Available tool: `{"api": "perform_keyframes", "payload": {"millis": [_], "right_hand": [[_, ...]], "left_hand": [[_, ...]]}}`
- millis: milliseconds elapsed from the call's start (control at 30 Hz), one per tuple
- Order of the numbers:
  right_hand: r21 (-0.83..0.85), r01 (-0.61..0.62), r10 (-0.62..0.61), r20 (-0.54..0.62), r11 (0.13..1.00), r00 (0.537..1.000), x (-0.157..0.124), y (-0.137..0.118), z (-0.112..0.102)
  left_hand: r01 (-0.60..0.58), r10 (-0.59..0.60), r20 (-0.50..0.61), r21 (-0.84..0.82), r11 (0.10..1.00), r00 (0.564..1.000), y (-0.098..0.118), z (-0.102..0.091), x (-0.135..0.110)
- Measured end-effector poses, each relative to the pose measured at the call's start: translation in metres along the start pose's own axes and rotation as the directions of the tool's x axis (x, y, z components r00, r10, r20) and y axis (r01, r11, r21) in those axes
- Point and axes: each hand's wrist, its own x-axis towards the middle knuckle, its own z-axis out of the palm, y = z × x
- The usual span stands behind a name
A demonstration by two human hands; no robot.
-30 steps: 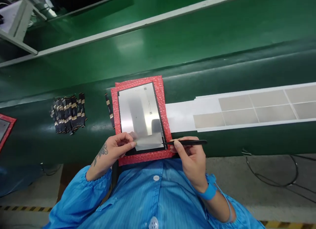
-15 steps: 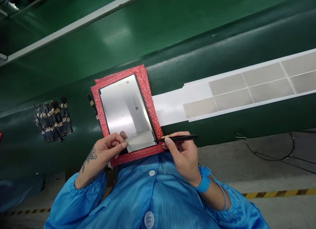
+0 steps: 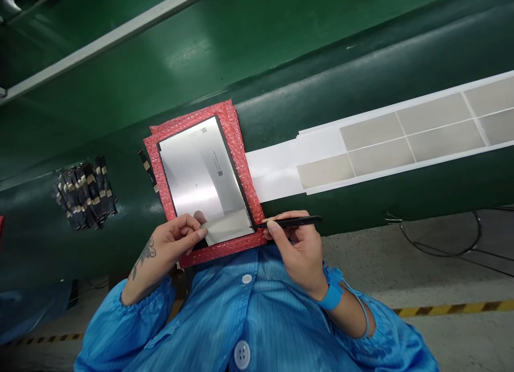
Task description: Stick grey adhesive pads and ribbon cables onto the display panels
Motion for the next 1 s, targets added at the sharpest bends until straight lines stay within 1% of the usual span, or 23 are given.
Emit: {"api": "perform_keyframes", "payload": {"millis": [133,267,533,767,1000], "right_hand": [[-0.006,0.016,-0.016,0.001,1.0,1.0,0.0011,0.0,0.0012],[-0.033,0.028,-0.028,-0.004,0.999,1.0,0.0015,-0.0007,0.0008],[-0.069,0.017,-0.018,-0.02,0.997,1.0,0.0005,0.0017,-0.0016],[-0.089,0.069,-0.072,-0.03,0.994,0.997,0.0025,0.0016,-0.0006],[-0.079,0.057,-0.059,-0.031,0.995,0.998,0.0028,0.0016,0.0]], "left_hand": [[0.006,-0.006,-0.002,0.002,1.0,1.0,0.001,0.0008,0.0007],[0.001,0.0,-0.018,0.037,0.999,1.0,0.003,0.0021,-0.0008],[-0.062,0.071,-0.07,0.118,0.991,0.995,-0.0032,0.0063,-0.0004],[-0.101,0.116,-0.077,0.173,0.98,0.99,-0.0029,0.0074,-0.0011],[-0.138,0.16,-0.083,0.221,0.965,0.984,-0.0066,0.0076,-0.0008]]}}
